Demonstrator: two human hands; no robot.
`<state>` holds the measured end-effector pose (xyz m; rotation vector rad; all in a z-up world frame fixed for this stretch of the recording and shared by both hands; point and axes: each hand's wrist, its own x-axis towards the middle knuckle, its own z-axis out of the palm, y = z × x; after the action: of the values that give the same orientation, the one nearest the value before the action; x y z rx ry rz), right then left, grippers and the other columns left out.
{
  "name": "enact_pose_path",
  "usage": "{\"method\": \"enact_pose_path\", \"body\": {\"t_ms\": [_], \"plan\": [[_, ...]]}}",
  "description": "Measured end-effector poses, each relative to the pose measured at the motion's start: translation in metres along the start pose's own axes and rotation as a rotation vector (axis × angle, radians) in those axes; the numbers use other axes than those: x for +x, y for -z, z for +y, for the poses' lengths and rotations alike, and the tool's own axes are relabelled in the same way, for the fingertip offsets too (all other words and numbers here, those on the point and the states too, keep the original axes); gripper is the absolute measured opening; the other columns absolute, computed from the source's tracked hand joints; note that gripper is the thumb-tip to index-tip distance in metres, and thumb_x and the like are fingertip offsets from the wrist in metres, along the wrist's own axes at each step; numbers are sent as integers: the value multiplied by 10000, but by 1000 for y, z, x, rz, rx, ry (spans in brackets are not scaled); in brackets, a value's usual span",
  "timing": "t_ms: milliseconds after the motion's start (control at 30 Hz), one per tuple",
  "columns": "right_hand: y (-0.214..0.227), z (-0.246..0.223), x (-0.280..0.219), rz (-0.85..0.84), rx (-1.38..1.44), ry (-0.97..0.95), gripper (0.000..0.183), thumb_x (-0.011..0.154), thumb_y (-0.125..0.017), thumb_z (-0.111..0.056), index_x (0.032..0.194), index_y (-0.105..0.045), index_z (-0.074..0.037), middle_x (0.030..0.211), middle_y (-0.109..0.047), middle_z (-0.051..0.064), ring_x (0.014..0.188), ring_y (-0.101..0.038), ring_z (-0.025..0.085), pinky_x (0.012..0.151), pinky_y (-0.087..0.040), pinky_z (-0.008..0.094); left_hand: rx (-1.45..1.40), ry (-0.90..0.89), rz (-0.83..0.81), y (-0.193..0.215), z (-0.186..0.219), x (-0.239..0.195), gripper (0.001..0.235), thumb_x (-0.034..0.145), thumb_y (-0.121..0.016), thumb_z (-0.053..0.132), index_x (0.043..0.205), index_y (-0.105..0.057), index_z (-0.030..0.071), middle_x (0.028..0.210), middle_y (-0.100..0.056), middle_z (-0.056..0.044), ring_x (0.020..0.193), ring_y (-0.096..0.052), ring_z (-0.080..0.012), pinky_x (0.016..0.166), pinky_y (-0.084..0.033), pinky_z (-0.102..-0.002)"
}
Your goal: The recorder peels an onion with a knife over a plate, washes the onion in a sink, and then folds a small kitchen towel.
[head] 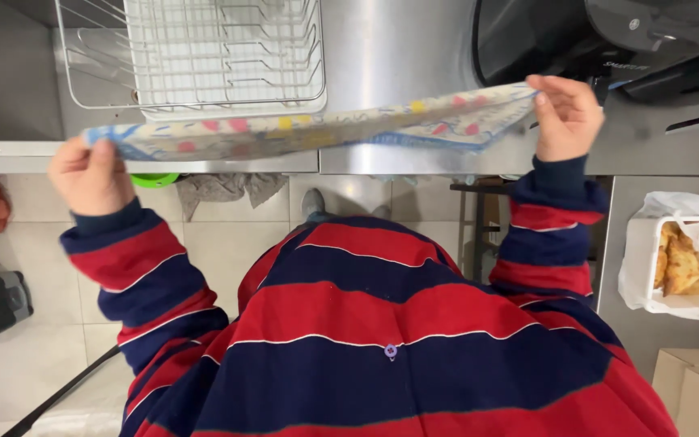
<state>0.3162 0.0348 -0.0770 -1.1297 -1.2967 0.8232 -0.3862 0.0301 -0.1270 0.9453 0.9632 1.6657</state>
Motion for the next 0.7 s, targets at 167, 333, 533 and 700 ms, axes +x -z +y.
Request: {"method": "enact_pose_path", "body": {"t_ms": [167, 333, 533, 700], "plan": [[-23, -98, -1, -32, -901, 402, 439, 950, -767, 160, 1355, -687, 11, 1123, -605, 147, 996, -631, 278, 870, -524, 349, 53, -229, -90, -21, 55, 4, 133, 1084, -764, 43, 1142, -709, -65, 1070, -743, -174, 891, -663, -197, 871, -537, -288], [-27, -131, -8, 144, -1116, 485, 344, 900, -754, 160, 1174, -738, -46, 1114, -598, 114, 1017, -608, 297, 855, -514, 372, 66, -384, -74, -77, 87, 13, 163, 1064, -780, 68, 1156, -662, 4, 1105, -745, -200, 920, -726, -230, 881, -604, -320], [-14, -109, -2, 529, -661, 553, 301, 977, -621, 119, 1219, -681, -51, 1264, -563, 144, 1109, -643, 239, 875, -546, 335, 21, -539, -261, -147, 123, 1, 199, 1096, -740, 73, 1211, -581, 39, 1103, -736, -214, 888, -694, -255, 829, -568, -352], [-55, -137, 32, 587, -99, 923, 315, 935, -685, -117, 1231, -599, -53, 1269, -572, 86, 1092, -633, 219, 928, -575, 352, -371, -633, -1012, -211, 169, 3, 159, 992, -653, 167, 1091, -582, 65, 1041, -772, -153, 869, -774, -280, 773, -644, -399]]}}
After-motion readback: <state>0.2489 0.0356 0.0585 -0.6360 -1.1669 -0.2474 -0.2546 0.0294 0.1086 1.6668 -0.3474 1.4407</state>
